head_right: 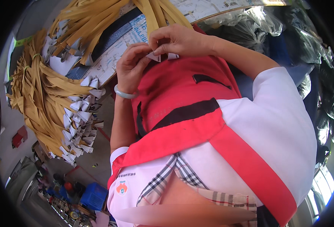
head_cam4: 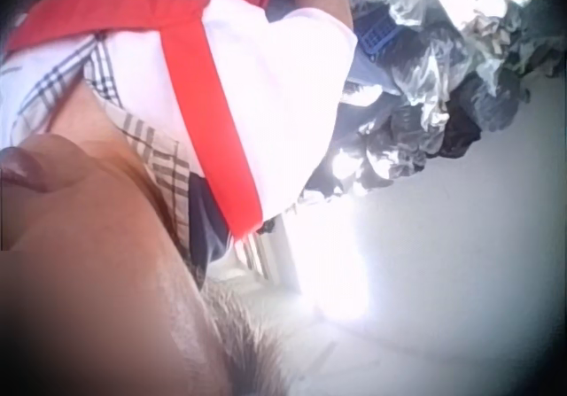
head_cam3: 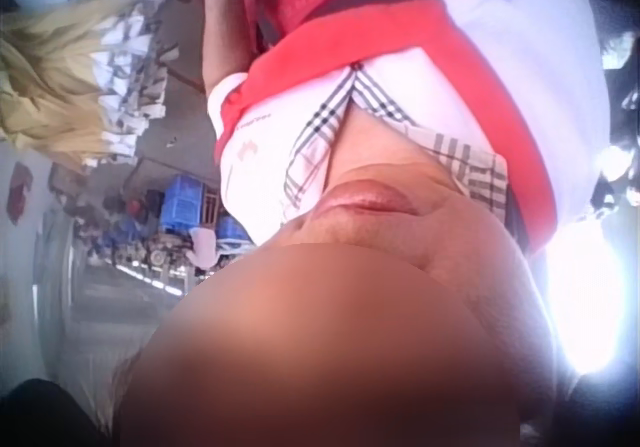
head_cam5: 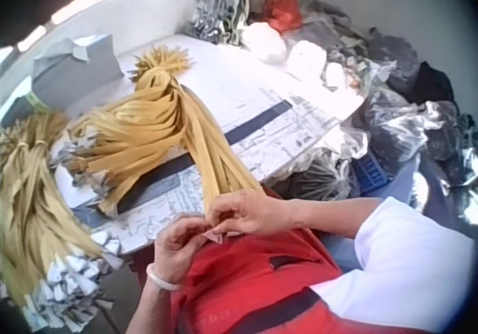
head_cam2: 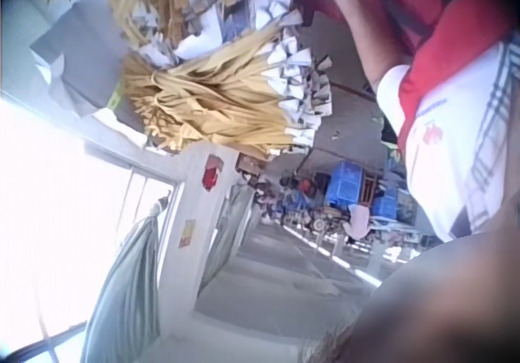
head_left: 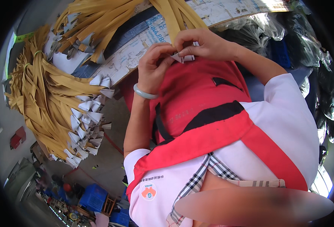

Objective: Processing and assembling yellow fabric straps in a manufacturing environment.

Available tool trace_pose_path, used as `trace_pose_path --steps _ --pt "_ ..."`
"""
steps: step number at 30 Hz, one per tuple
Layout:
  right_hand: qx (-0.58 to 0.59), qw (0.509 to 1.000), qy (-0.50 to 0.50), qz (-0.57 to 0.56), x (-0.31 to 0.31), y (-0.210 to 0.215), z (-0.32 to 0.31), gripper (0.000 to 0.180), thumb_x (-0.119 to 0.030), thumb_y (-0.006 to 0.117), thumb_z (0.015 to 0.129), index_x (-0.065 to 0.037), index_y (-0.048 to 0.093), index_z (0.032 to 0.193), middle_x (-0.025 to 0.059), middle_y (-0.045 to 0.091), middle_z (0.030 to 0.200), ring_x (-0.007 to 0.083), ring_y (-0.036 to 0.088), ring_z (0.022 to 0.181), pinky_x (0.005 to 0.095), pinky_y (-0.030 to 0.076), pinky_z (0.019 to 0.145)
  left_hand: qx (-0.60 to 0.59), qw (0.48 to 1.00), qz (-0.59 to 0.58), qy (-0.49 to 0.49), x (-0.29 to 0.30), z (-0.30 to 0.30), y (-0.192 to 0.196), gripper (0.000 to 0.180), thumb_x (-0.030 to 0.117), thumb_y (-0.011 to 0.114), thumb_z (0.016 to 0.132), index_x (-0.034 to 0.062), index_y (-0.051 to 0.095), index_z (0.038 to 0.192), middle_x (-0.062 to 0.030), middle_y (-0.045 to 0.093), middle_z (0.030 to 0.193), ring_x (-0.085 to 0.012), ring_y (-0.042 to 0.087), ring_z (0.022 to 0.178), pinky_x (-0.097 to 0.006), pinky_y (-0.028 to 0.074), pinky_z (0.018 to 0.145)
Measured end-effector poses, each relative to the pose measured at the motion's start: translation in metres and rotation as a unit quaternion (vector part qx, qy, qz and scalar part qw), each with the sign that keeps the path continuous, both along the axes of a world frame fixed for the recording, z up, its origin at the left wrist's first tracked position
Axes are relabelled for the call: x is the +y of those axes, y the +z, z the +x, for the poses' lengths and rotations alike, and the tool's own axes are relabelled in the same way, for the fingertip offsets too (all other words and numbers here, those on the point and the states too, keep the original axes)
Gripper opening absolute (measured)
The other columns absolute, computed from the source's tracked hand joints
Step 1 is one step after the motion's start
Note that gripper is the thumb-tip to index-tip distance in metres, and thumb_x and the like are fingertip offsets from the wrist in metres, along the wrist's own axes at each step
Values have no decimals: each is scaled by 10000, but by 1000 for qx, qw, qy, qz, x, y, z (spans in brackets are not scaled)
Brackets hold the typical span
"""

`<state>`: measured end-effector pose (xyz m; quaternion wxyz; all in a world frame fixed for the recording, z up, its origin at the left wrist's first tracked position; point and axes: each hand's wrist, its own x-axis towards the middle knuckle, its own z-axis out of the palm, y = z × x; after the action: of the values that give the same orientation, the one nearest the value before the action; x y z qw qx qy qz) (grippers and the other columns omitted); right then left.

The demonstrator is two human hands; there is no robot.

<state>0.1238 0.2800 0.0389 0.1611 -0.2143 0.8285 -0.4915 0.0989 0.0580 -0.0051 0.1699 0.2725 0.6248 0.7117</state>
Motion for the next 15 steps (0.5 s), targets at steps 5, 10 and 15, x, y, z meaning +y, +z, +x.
trace_pose_path --steps 5,10,15 --pt "-142 959 -40 -243 -11 2 -11 89 -130 606 969 -43 587 967 -10 588 870 61 571 783 208 470 722 11 999 25 22 -7 -10 18 224 -91 713 803 -21 648 1006 -73 642 1014 -139 614 941 -263 506 830" --pt "-168 945 -63 -273 -23 4 -18 144 -197 642 958 -59 602 961 -11 596 844 54 587 749 201 480 691 -125 987 76 61 -7 -7 20 209 -96 721 802 5 654 972 -51 669 980 -130 632 927 -268 522 832" --pt "-255 941 22 -223 -16 17 -33 196 -223 694 904 -42 648 963 3 629 812 72 602 723 214 499 693 -163 982 91 19 -17 -16 22 190 -81 724 807 -1 658 966 -48 677 952 -124 641 883 -247 520 818"
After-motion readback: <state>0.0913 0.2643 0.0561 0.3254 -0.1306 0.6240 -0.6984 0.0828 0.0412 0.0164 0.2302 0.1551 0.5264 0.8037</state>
